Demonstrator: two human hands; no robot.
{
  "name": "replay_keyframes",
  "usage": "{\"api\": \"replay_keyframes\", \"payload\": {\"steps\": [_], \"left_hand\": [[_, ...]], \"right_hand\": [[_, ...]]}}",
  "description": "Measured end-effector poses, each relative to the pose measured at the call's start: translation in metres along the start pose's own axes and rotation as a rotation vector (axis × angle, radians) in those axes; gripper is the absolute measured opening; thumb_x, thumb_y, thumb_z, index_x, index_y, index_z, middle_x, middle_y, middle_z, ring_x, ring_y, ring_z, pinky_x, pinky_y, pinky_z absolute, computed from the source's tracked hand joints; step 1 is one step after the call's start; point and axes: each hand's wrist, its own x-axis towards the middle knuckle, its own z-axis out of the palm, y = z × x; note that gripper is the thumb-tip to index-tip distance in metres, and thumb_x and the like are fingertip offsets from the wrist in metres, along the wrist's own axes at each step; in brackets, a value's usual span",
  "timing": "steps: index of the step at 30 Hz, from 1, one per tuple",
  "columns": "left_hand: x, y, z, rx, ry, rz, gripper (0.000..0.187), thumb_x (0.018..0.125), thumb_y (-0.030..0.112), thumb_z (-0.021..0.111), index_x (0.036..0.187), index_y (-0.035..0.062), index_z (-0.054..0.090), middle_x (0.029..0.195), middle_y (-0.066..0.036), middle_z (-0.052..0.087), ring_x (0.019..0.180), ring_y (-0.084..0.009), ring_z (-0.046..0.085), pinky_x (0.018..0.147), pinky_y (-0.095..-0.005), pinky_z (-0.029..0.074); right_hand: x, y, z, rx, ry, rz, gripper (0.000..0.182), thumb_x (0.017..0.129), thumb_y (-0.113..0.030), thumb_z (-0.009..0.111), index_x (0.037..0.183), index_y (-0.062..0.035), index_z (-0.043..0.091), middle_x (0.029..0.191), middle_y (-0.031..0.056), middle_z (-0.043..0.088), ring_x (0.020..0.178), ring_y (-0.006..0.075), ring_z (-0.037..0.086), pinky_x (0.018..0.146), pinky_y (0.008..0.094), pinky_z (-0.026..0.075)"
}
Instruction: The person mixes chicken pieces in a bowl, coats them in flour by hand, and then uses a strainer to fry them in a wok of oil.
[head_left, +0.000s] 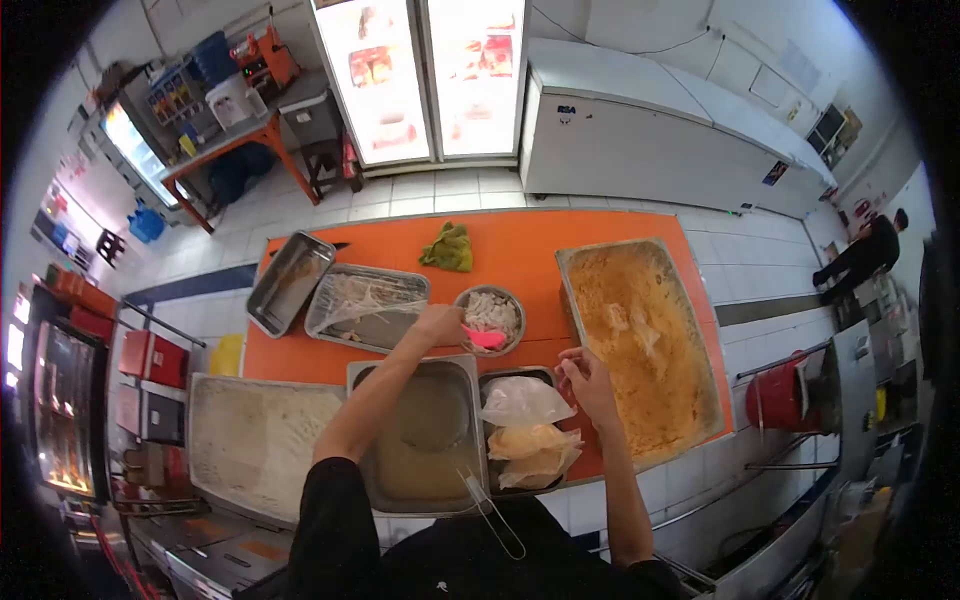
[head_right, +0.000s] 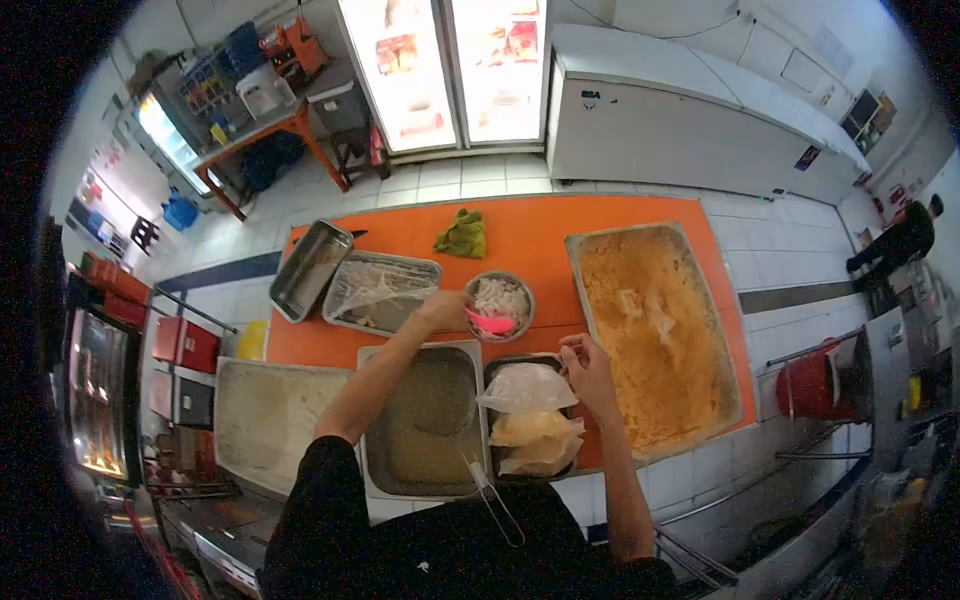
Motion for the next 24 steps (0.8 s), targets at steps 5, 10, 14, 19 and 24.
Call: {"api": "replay_keyframes", "payload": {"steps": [5, 10, 14, 19, 24], "left_hand": [[-0.027, -0.02, -0.031, -0.208, 0.17, 0.059, 0.03, 0.077, 0.03, 0.061, 0.101, 0.0142, 0.069, 0.096, -0.015, 0.07, 0.095, -0.033, 0.065, 0.083, -0.0449, 0.051], [-0.023, -0.011, -0.011, -0.111, 0.057, 0.017, 0.026, 0.083, 0.029, 0.061, 0.102, 0.0112, 0.065, 0.097, -0.012, 0.069, 0.093, -0.0315, 0.065, 0.078, -0.0433, 0.052], [-0.054, -0.011, -0.002, -0.173, 0.229, 0.031, 0.025, 0.084, 0.025, 0.064, 0.102, 0.0074, 0.063, 0.095, -0.014, 0.069, 0.092, -0.0341, 0.065, 0.078, -0.0444, 0.051], [-0.192, 0.016, -0.024, -0.513, 0.624, -0.309, 0.018, 0.086, 0.024, 0.063, 0.095, 0.0083, 0.065, 0.082, -0.016, 0.068, 0.081, -0.0337, 0.066, 0.071, -0.0448, 0.051], [-0.263, 0.038, 0.079, -0.636, 0.861, -0.656, 0.021, 0.088, 0.03, 0.064, 0.092, 0.0095, 0.066, 0.074, -0.012, 0.067, 0.072, -0.0305, 0.066, 0.064, -0.0418, 0.051]], "right_hand": [[0.031, 0.017, 0.006, -0.077, -0.047, 0.034, 0.016, 0.095, -0.014, 0.054, 0.102, -0.0002, 0.059, 0.083, 0.0074, 0.063, 0.067, 0.012, 0.06, 0.063, 0.029, 0.05], [0.09, 0.071, 0.032, -0.264, -0.089, 0.091, 0.023, 0.093, -0.02, 0.057, 0.102, 0.0017, 0.058, 0.086, 0.0109, 0.065, 0.068, 0.0161, 0.065, 0.061, 0.0309, 0.052], [0.14, 0.114, 0.047, -0.225, -0.137, 0.25, 0.032, 0.091, -0.025, 0.059, 0.102, 0.0059, 0.057, 0.082, 0.015, 0.066, 0.06, 0.0209, 0.067, 0.052, 0.0343, 0.054], [0.163, 0.126, 0.058, -0.033, -0.323, 0.3, 0.042, 0.092, -0.025, 0.058, 0.118, 0.0061, 0.048, 0.085, 0.0162, 0.065, 0.059, 0.0218, 0.066, 0.051, 0.0346, 0.054], [0.145, 0.095, 0.068, -0.305, -0.013, 0.219, 0.045, 0.091, -0.019, 0.056, 0.126, 0.0058, 0.042, 0.102, 0.0188, 0.061, 0.075, 0.0241, 0.066, 0.058, 0.034, 0.054]]}}
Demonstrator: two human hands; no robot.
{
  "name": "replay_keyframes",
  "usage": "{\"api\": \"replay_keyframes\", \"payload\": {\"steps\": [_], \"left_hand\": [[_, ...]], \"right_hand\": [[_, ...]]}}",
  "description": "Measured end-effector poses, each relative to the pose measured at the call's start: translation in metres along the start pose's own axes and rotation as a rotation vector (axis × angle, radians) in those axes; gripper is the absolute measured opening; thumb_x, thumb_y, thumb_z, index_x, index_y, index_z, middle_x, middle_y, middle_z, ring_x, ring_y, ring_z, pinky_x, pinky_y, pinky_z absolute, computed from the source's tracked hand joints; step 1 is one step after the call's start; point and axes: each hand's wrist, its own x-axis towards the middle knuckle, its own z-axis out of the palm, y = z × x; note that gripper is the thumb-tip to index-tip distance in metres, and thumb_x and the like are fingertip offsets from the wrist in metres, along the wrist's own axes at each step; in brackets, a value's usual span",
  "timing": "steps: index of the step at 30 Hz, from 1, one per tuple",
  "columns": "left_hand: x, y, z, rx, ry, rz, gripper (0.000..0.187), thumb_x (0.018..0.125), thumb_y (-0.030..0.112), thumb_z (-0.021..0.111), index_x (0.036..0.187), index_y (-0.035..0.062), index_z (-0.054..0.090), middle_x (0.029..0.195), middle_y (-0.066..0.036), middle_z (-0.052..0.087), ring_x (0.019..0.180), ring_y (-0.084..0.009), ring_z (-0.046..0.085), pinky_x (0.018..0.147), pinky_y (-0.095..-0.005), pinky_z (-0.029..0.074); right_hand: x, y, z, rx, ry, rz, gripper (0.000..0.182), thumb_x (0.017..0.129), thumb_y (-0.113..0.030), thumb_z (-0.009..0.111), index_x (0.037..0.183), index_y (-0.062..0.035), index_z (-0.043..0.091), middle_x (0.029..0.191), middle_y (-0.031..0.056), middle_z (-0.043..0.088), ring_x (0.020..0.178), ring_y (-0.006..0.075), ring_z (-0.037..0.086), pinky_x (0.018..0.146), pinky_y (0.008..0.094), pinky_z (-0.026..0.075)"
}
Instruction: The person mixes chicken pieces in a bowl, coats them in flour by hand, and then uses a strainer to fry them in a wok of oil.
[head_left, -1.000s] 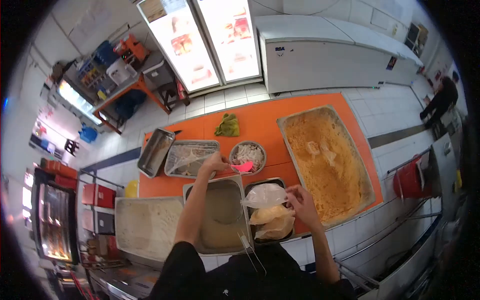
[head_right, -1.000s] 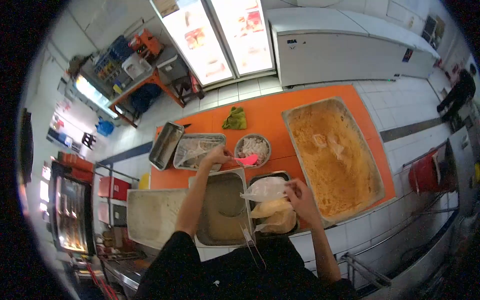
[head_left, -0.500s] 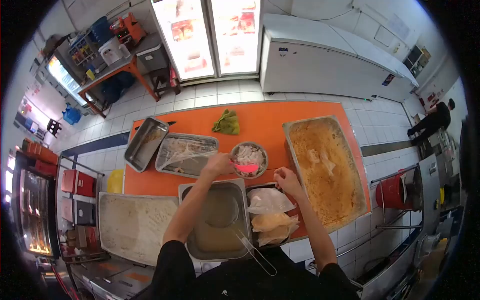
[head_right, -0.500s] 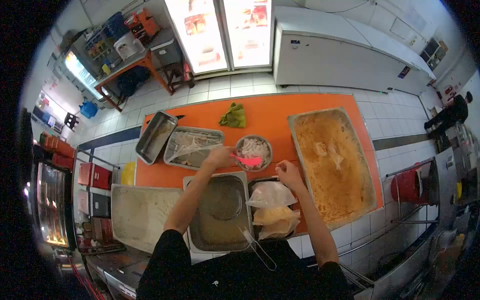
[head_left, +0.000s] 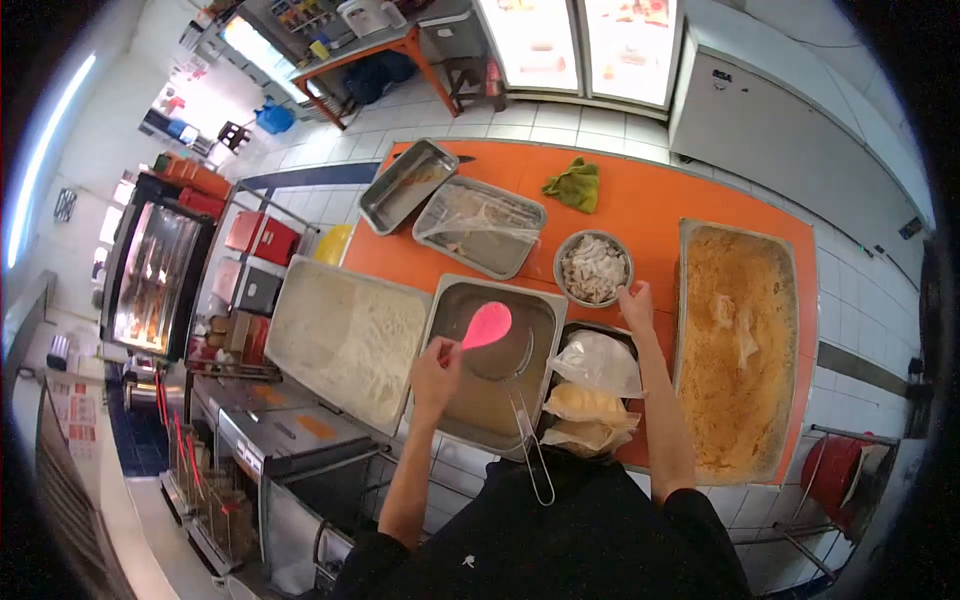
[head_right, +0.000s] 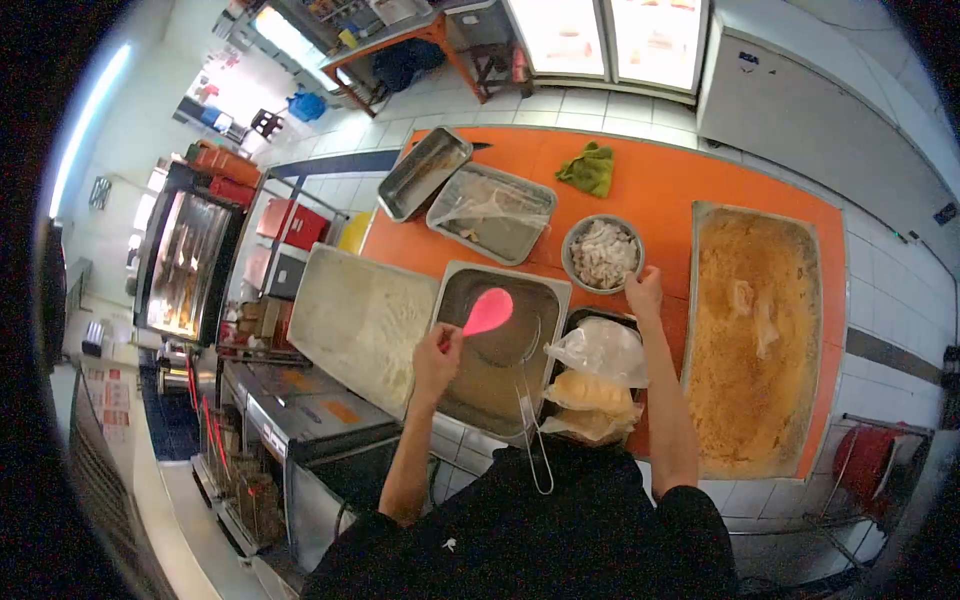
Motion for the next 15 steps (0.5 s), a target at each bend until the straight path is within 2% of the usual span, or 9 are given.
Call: {"api": "replay_keyframes", "payload": {"steps": [1, 2, 4, 6, 8, 10, 15], "left_hand": [[-0.013, -0.006, 0.01, 0.1, 0.029, -0.042, 0.021, 0.087, 0.03, 0.064, 0.091, 0.0098, 0.066, 0.073, -0.011, 0.067, 0.071, -0.0305, 0.066, 0.063, -0.0421, 0.05], [-0.021, -0.012, 0.021, 0.195, 0.055, -0.082, 0.02, 0.087, 0.03, 0.064, 0.091, 0.01, 0.066, 0.072, -0.011, 0.067, 0.069, -0.0304, 0.066, 0.062, -0.0425, 0.05], [-0.029, -0.017, 0.039, 0.231, 0.064, -0.119, 0.021, 0.087, 0.03, 0.063, 0.091, 0.0099, 0.066, 0.077, -0.011, 0.068, 0.074, -0.0315, 0.067, 0.065, -0.044, 0.05], [-0.027, -0.038, 0.064, 0.344, 0.153, -0.108, 0.02, 0.087, 0.028, 0.062, 0.093, 0.01, 0.066, 0.083, -0.012, 0.069, 0.08, -0.0329, 0.067, 0.069, -0.0452, 0.051], [-0.027, -0.048, 0.076, 0.336, 0.135, -0.137, 0.019, 0.086, 0.027, 0.061, 0.094, 0.0101, 0.066, 0.085, -0.013, 0.069, 0.082, -0.0336, 0.067, 0.071, -0.0454, 0.051], [-0.025, -0.057, 0.086, 0.332, 0.108, -0.152, 0.018, 0.086, 0.025, 0.061, 0.095, 0.0102, 0.066, 0.087, -0.013, 0.07, 0.084, -0.0344, 0.066, 0.072, -0.0457, 0.051], [-0.025, -0.054, 0.093, 0.185, 0.037, -0.225, 0.025, 0.084, 0.026, 0.061, 0.096, 0.006, 0.07, 0.087, -0.015, 0.071, 0.082, -0.0339, 0.068, 0.074, -0.0434, 0.052]], "right_hand": [[0.005, 0.014, 0.008, 0.051, 0.103, -0.18, 0.039, 0.092, -0.017, 0.056, 0.123, 0.0042, 0.046, 0.103, 0.0154, 0.062, 0.084, 0.0213, 0.064, 0.067, 0.0319, 0.053], [0.008, 0.03, 0.009, 0.049, 0.091, -0.186, 0.039, 0.092, -0.017, 0.056, 0.123, 0.0042, 0.046, 0.103, 0.0154, 0.062, 0.084, 0.0213, 0.064, 0.067, 0.0319, 0.053], [-0.046, -0.011, -0.023, 0.172, 0.044, -0.387, 0.036, 0.093, -0.021, 0.057, 0.122, 0.0004, 0.051, 0.103, 0.014, 0.063, 0.095, 0.0246, 0.063, 0.082, 0.0357, 0.049], [-0.092, -0.033, -0.051, 0.191, -0.031, -0.432, 0.031, 0.094, -0.02, 0.057, 0.117, 0.0, 0.054, 0.101, 0.0125, 0.063, 0.092, 0.0225, 0.062, 0.081, 0.0342, 0.048], [-0.13, -0.04, -0.078, 0.213, -0.101, -0.475, 0.027, 0.094, -0.019, 0.057, 0.113, -0.0004, 0.058, 0.099, 0.0109, 0.064, 0.09, 0.0204, 0.062, 0.08, 0.0326, 0.048], [-0.162, -0.035, -0.101, 0.252, -0.204, -0.47, 0.017, 0.096, -0.012, 0.053, 0.108, -0.0003, 0.057, 0.095, 0.0055, 0.061, 0.083, 0.012, 0.058, 0.074, 0.0265, 0.048], [-0.21, 0.002, -0.137, 0.325, -0.144, -0.367, 0.014, 0.097, -0.01, 0.052, 0.106, -0.0011, 0.057, 0.094, 0.0054, 0.061, 0.082, 0.0112, 0.058, 0.072, 0.0255, 0.048]]}}
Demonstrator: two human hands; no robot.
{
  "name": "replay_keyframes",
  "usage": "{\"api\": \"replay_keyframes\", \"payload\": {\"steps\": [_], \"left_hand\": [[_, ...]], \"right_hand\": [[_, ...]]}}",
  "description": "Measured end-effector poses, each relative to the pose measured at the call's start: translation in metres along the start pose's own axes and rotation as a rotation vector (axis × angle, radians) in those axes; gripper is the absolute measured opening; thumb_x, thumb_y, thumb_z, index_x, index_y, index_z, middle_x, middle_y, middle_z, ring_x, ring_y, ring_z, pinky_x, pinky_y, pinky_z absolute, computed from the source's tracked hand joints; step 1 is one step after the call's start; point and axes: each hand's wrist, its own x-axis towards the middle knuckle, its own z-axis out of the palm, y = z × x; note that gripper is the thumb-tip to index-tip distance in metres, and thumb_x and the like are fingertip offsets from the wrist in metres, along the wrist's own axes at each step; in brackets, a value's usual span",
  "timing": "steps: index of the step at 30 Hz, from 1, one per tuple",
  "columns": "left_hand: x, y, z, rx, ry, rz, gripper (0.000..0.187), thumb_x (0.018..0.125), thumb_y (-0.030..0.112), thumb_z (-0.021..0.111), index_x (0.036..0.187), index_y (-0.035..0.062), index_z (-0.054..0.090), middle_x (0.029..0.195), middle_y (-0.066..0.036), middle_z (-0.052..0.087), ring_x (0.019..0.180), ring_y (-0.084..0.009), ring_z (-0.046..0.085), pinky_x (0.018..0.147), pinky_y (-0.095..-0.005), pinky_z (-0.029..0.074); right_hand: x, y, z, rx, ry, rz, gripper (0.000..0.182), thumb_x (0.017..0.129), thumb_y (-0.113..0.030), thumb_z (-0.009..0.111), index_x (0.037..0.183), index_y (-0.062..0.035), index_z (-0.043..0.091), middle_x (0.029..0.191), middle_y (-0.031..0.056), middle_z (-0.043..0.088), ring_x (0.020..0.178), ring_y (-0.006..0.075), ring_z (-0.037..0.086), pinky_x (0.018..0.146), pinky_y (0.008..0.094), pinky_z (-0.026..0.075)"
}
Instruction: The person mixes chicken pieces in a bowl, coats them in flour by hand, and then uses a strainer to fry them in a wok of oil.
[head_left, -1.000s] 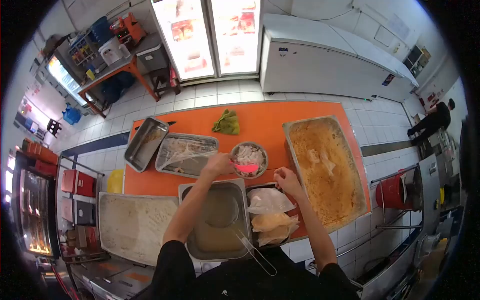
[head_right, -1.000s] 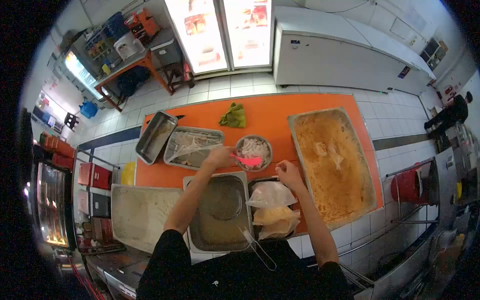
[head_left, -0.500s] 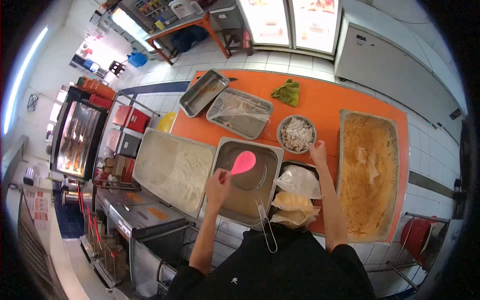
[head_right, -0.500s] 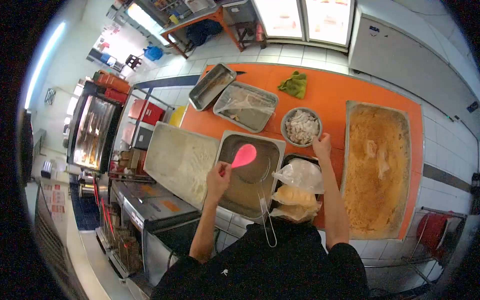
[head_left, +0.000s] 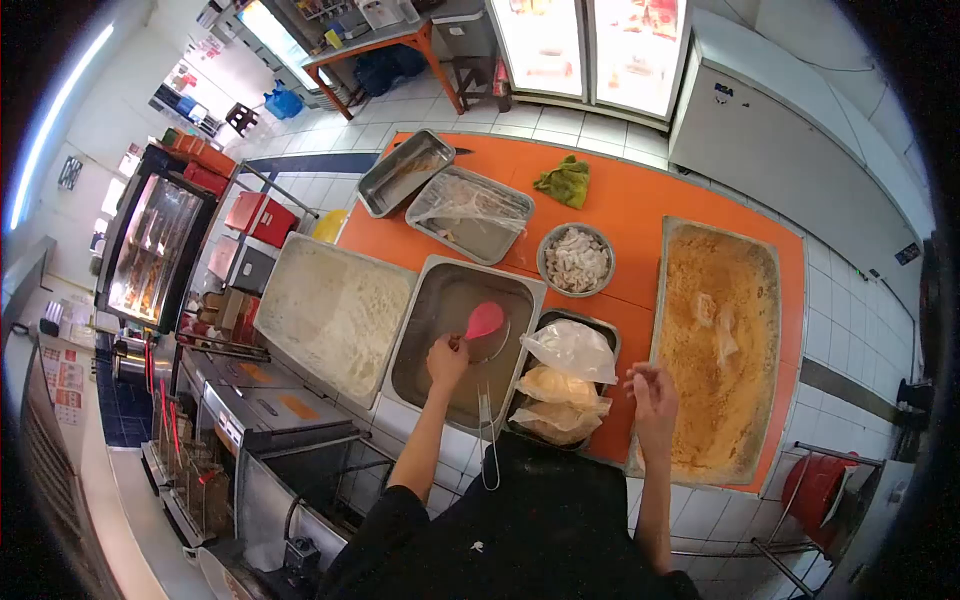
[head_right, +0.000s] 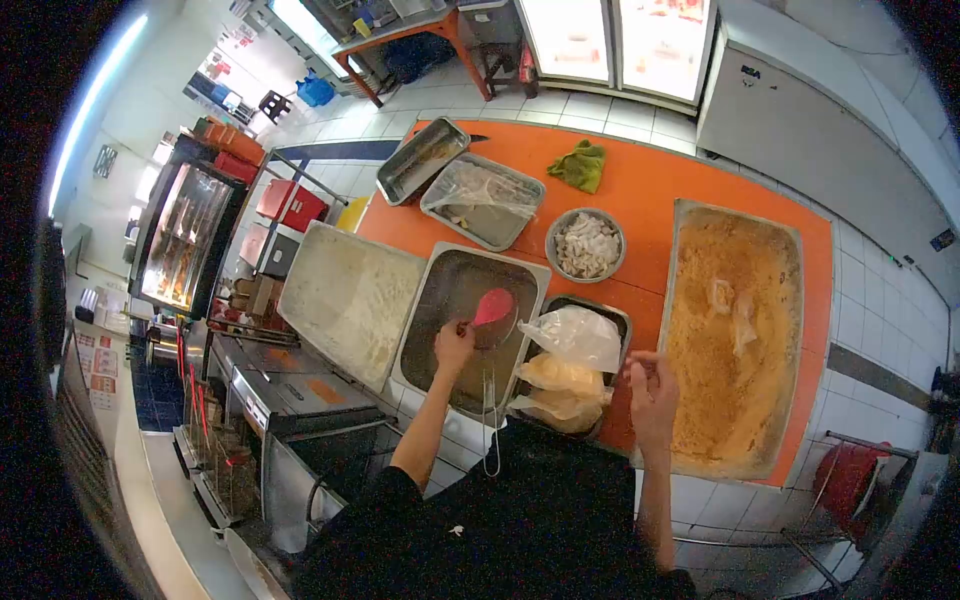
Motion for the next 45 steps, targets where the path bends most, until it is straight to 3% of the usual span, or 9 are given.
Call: {"api": "replay_keyframes", "payload": {"steps": [4, 9, 15, 22, 28, 33, 39, 43, 45], "left_hand": [[0.003, -0.026, 0.013, -0.132, -0.009, 0.022, 0.028, 0.083, 0.026, 0.064, 0.098, 0.0034, 0.07, 0.083, -0.016, 0.07, 0.078, -0.0293, 0.069, 0.072, -0.0389, 0.052], [0.005, -0.031, 0.008, -0.39, -0.04, 0.016, 0.025, 0.085, 0.022, 0.067, 0.096, -0.0009, 0.07, 0.074, -0.009, 0.068, 0.068, -0.0139, 0.063, 0.063, -0.0291, 0.049], [0.014, 0.016, -0.04, -0.33, -0.093, 0.082, 0.022, 0.087, 0.02, 0.067, 0.095, -0.0002, 0.07, 0.072, -0.004, 0.066, 0.063, -0.0074, 0.057, 0.059, -0.0251, 0.046], [0.054, 0.081, -0.054, -0.427, -0.168, 0.187, 0.022, 0.088, 0.022, 0.066, 0.095, 0.0015, 0.072, 0.072, -0.005, 0.068, 0.066, -0.008, 0.061, 0.061, -0.026, 0.048], [0.105, 0.135, -0.005, -0.296, -0.288, 0.233, 0.028, 0.082, 0.03, 0.067, 0.092, 0.0053, 0.074, 0.076, -0.008, 0.07, 0.068, -0.0164, 0.067, 0.065, -0.0314, 0.051], [0.103, 0.182, 0.022, 0.032, -0.061, 0.409, 0.017, 0.08, 0.024, 0.065, 0.084, 0.0084, 0.071, 0.079, -0.013, 0.07, 0.079, -0.0319, 0.067, 0.071, -0.0425, 0.052], [0.081, 0.195, -0.003, -0.019, 0.15, 0.547, 0.016, 0.083, 0.025, 0.065, 0.092, 0.0126, 0.068, 0.078, -0.011, 0.068, 0.078, -0.0326, 0.066, 0.068, -0.045, 0.05], [0.028, 0.168, -0.059, -0.024, 0.295, 0.4, 0.016, 0.086, 0.027, 0.064, 0.095, 0.0135, 0.066, 0.075, -0.009, 0.066, 0.07, -0.0321, 0.064, 0.063, -0.0453, 0.048], [0.013, 0.126, -0.064, -0.071, 0.237, 0.226, 0.016, 0.085, 0.027, 0.064, 0.095, 0.0141, 0.066, 0.077, -0.009, 0.067, 0.072, -0.0311, 0.065, 0.065, -0.0439, 0.05]], "right_hand": [[-0.028, 0.014, -0.017, 0.088, 0.089, 0.093, 0.013, 0.097, -0.01, 0.052, 0.104, -0.0016, 0.058, 0.093, 0.0058, 0.061, 0.08, 0.0108, 0.059, 0.07, 0.0247, 0.048], [-0.04, 0.023, -0.03, 0.126, 0.147, 0.127, 0.015, 0.097, -0.012, 0.053, 0.103, -0.0004, 0.06, 0.091, 0.0058, 0.063, 0.08, 0.0113, 0.059, 0.07, 0.0255, 0.048], [-0.047, 0.03, -0.041, 0.134, 0.207, 0.148, 0.016, 0.097, -0.014, 0.054, 0.103, -0.0007, 0.06, 0.091, 0.0058, 0.063, 0.081, 0.0112, 0.06, 0.07, 0.0256, 0.048], [-0.051, 0.03, -0.046, 0.17, 0.22, 0.137, 0.017, 0.097, -0.015, 0.053, 0.103, -0.0008, 0.059, 0.092, 0.0067, 0.064, 0.081, 0.0119, 0.061, 0.07, 0.0261, 0.047], [-0.054, 0.024, -0.048, 0.15, 0.235, 0.125, 0.017, 0.096, -0.015, 0.053, 0.102, -0.0004, 0.06, 0.091, 0.0072, 0.064, 0.08, 0.012, 0.061, 0.07, 0.0265, 0.048], [-0.055, 0.021, -0.051, 0.138, 0.244, 0.102, 0.017, 0.096, -0.015, 0.054, 0.102, -0.0003, 0.059, 0.091, 0.0075, 0.065, 0.079, 0.0124, 0.061, 0.07, 0.0264, 0.048], [-0.054, 0.019, -0.059, 0.14, 0.288, 0.086, 0.016, 0.096, -0.014, 0.053, 0.103, -0.0013, 0.06, 0.091, 0.0068, 0.065, 0.08, 0.0123, 0.062, 0.069, 0.0258, 0.049], [-0.053, 0.021, -0.063, 0.153, 0.322, 0.1, 0.014, 0.097, -0.013, 0.052, 0.103, -0.0021, 0.059, 0.091, 0.0065, 0.064, 0.08, 0.0122, 0.061, 0.068, 0.0259, 0.048], [-0.05, 0.019, -0.063, 0.168, 0.334, 0.117, 0.014, 0.097, -0.013, 0.052, 0.103, -0.0024, 0.059, 0.091, 0.0064, 0.063, 0.079, 0.012, 0.061, 0.068, 0.0259, 0.048]]}}
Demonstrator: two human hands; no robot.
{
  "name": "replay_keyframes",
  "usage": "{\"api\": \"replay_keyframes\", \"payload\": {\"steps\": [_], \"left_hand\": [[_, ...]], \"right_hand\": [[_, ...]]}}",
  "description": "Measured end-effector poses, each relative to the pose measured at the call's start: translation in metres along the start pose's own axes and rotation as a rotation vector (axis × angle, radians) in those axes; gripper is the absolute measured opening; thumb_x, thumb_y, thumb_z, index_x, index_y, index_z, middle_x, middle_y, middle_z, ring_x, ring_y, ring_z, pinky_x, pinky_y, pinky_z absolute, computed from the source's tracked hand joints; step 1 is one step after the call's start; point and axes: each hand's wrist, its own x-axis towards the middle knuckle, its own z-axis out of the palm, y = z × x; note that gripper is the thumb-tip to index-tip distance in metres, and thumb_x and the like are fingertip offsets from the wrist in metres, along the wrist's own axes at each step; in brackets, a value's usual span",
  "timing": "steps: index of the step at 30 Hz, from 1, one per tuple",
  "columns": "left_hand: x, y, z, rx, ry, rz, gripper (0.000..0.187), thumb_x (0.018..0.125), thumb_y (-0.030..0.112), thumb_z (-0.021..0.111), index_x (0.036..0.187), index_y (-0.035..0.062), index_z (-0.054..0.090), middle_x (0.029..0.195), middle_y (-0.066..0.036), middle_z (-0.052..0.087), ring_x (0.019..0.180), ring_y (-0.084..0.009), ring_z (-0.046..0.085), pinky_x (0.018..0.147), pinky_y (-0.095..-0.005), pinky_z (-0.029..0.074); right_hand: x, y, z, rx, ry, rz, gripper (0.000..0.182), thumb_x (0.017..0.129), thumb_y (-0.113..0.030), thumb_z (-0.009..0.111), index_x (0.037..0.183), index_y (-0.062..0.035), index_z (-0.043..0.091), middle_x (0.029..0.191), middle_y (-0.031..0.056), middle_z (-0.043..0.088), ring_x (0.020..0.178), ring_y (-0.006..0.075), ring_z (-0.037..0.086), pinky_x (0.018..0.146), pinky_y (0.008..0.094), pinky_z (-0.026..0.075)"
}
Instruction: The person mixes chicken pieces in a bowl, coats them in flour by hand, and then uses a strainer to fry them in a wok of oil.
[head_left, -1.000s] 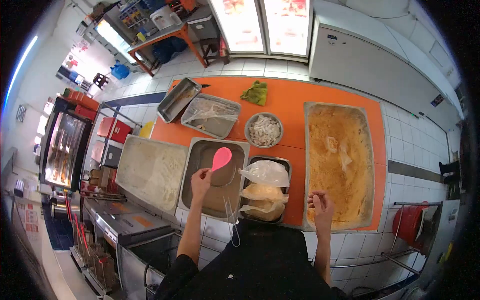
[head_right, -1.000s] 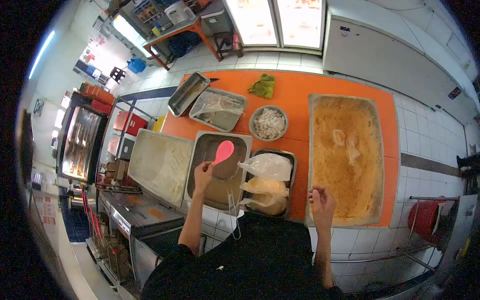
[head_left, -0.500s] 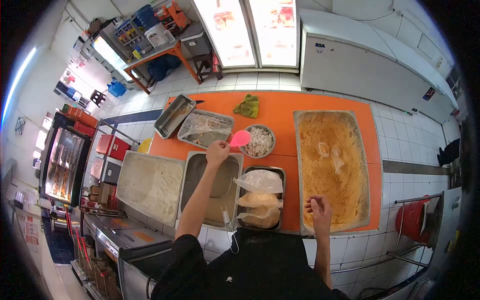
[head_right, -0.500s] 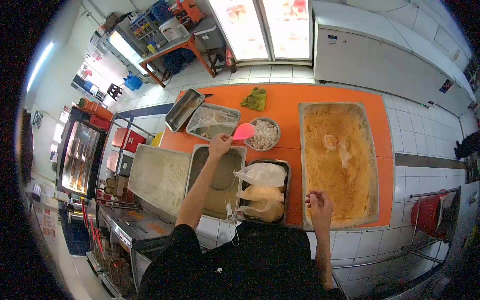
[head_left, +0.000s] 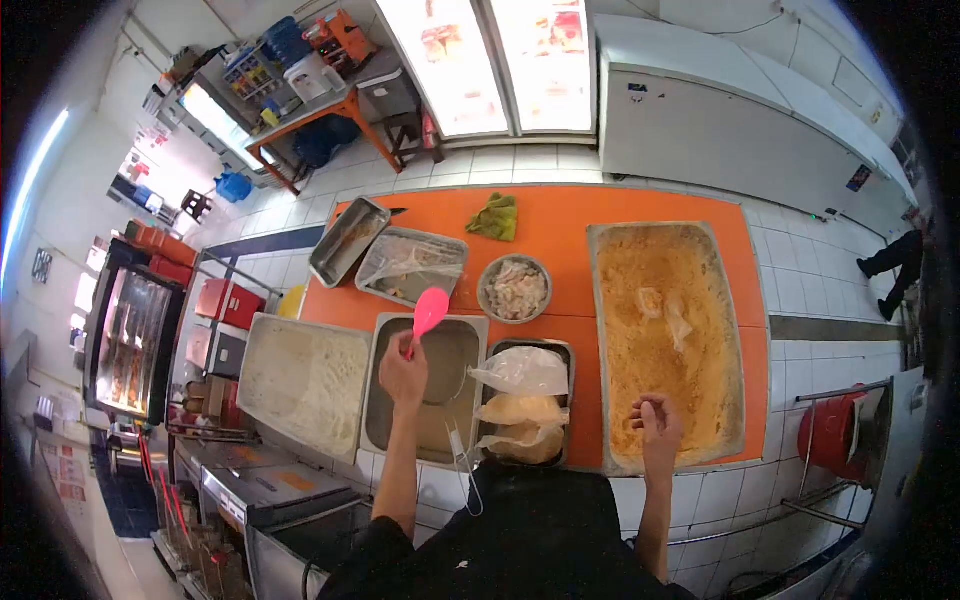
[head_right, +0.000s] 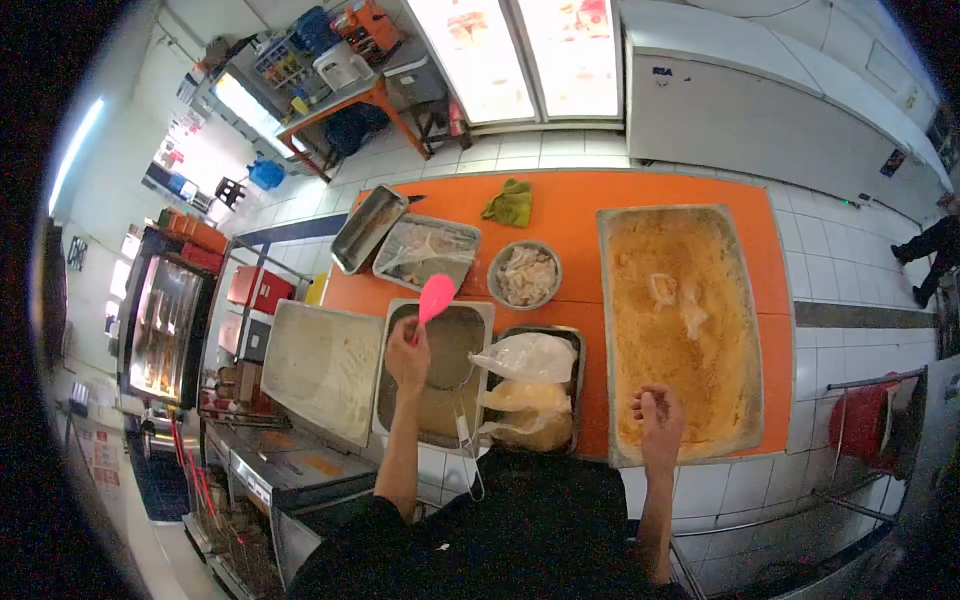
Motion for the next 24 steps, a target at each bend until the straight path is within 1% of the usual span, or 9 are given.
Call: {"api": "replay_keyframes", "payload": {"steps": [4, 6, 10, 12, 16, 19, 21, 22, 24], "left_hand": [[-0.041, -0.106, 0.017, 0.123, 0.011, -0.106, 0.019, 0.084, 0.029, 0.065, 0.096, 0.0144, 0.066, 0.081, -0.009, 0.069, 0.077, -0.0313, 0.067, 0.069, -0.0441, 0.052], [-0.057, -0.13, 0.025, 0.308, -0.076, -0.176, 0.024, 0.082, 0.031, 0.065, 0.099, 0.0136, 0.067, 0.085, -0.01, 0.07, 0.082, -0.0325, 0.068, 0.072, -0.045, 0.052], [-0.057, -0.139, 0.035, 0.336, -0.185, -0.239, 0.027, 0.082, 0.031, 0.065, 0.099, 0.0113, 0.068, 0.087, -0.012, 0.071, 0.085, -0.0339, 0.068, 0.075, -0.0461, 0.053], [-0.056, -0.132, 0.038, 0.166, -0.233, -0.303, 0.028, 0.081, 0.029, 0.064, 0.098, 0.0078, 0.071, 0.09, -0.015, 0.071, 0.088, -0.0345, 0.068, 0.077, -0.0444, 0.053], [-0.053, -0.169, 0.064, -0.042, -0.284, -0.382, 0.029, 0.08, 0.027, 0.062, 0.097, 0.0054, 0.072, 0.09, -0.018, 0.071, 0.089, -0.0337, 0.069, 0.078, -0.0424, 0.052], [-0.055, -0.182, 0.072, -0.122, -0.31, -0.367, 0.032, 0.08, 0.025, 0.063, 0.099, 0.0001, 0.071, 0.088, -0.018, 0.071, 0.084, -0.0287, 0.07, 0.074, -0.0388, 0.052], [-0.057, -0.181, 0.073, -0.293, -0.331, -0.44, 0.032, 0.081, 0.022, 0.064, 0.098, -0.0045, 0.07, 0.084, -0.016, 0.071, 0.078, -0.022, 0.069, 0.07, -0.034, 0.052], [-0.057, -0.178, 0.071, -0.292, -0.333, -0.439, 0.032, 0.081, 0.022, 0.064, 0.098, -0.0045, 0.07, 0.084, -0.016, 0.071, 0.078, -0.022, 0.069, 0.07, -0.034, 0.052], [-0.058, -0.169, 0.066, -0.41, -0.311, -0.396, 0.031, 0.083, 0.02, 0.064, 0.097, -0.0071, 0.069, 0.081, -0.013, 0.07, 0.073, -0.016, 0.067, 0.067, -0.0301, 0.051]], "right_hand": [[0.01, 0.005, 0.004, -0.006, -0.04, -0.035, 0.013, 0.097, -0.012, 0.051, 0.102, -0.0031, 0.059, 0.091, 0.0062, 0.062, 0.078, 0.0113, 0.059, 0.068, 0.026, 0.047], [0.015, 0.001, 0.01, -0.029, -0.091, -0.01, 0.013, 0.097, -0.011, 0.051, 0.103, -0.0029, 0.059, 0.091, 0.0062, 0.062, 0.077, 0.0114, 0.058, 0.068, 0.0259, 0.047], [0.02, -0.004, 0.018, -0.052, -0.1, -0.042, 0.014, 0.097, -0.011, 0.05, 0.104, -0.0024, 0.06, 0.091, 0.0063, 0.062, 0.077, 0.0118, 0.059, 0.067, 0.0258, 0.047], [0.02, -0.005, 0.017, -0.089, -0.108, -0.058, 0.015, 0.097, -0.012, 0.05, 0.105, -0.0024, 0.06, 0.091, 0.0064, 0.062, 0.078, 0.0118, 0.059, 0.067, 0.0258, 0.047], [0.018, -0.008, 0.02, -0.063, -0.109, -0.067, 0.014, 0.097, -0.011, 0.051, 0.103, -0.0017, 0.059, 0.091, 0.0068, 0.062, 0.078, 0.0119, 0.059, 0.068, 0.0264, 0.048], [0.016, -0.008, 0.022, -0.069, -0.1, -0.046, 0.013, 0.097, -0.011, 0.051, 0.101, -0.0015, 0.058, 0.09, 0.0069, 0.062, 0.078, 0.0121, 0.06, 0.068, 0.0266, 0.048], [0.015, -0.006, 0.022, -0.079, -0.094, -0.027, 0.013, 0.097, -0.011, 0.051, 0.101, -0.0015, 0.058, 0.09, 0.007, 0.062, 0.078, 0.0123, 0.06, 0.068, 0.0266, 0.048], [0.016, -0.003, 0.023, -0.078, -0.095, -0.031, 0.013, 0.097, -0.012, 0.051, 0.102, -0.0016, 0.059, 0.089, 0.007, 0.062, 0.076, 0.0122, 0.06, 0.067, 0.0264, 0.049], [0.015, -0.002, 0.022, -0.078, -0.091, -0.035, 0.014, 0.097, -0.014, 0.052, 0.102, -0.0017, 0.059, 0.089, 0.007, 0.061, 0.075, 0.0121, 0.06, 0.067, 0.0262, 0.049]]}}
